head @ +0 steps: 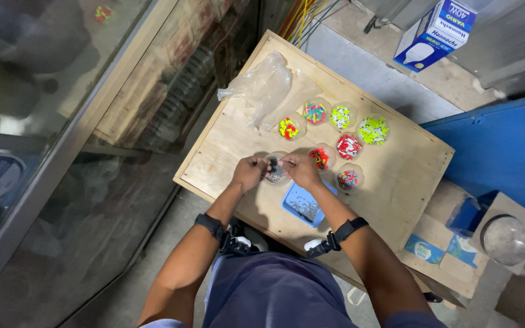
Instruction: The person assembles fishing tackle by hand, picking small metal rings, hooks, and swivels from containers and connecting them together.
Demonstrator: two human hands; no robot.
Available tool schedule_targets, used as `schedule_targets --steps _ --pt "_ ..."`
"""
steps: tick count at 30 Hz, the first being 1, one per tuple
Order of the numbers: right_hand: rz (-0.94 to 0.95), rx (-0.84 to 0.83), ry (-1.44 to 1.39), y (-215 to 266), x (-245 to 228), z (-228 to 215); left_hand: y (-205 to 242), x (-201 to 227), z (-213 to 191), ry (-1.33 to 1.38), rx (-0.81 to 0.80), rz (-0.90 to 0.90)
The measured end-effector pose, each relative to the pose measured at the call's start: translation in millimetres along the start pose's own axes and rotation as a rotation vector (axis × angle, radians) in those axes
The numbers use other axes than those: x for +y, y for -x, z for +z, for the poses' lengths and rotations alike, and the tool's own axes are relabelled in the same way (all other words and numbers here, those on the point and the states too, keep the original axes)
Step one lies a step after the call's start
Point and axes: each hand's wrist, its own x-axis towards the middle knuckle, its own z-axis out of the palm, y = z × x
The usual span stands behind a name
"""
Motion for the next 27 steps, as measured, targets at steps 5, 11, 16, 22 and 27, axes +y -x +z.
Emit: schedule_targets --steps 5,11,16,22,27 --pt "-0.113 0.007 0.113 1 1 -1 -3 -9 -3 -0.109 0.0 0.07" --pt "-0.161 0.055 0.163 15 -4 -11 21 12 15 -0.34 -0.028 0.2" --pt "-0.137 0.113 0.074 43 6 -48 48 29 68 -0.929 -0.17 0.404" --pt "-0.337 0.226 0.47 101 29 -92 28 -33 129 -1.613 -0.714 0.585" --pt "-0.322 0.199 0.39 129 57 -101 -9 -119 146 -1.707 -0.423 1.082"
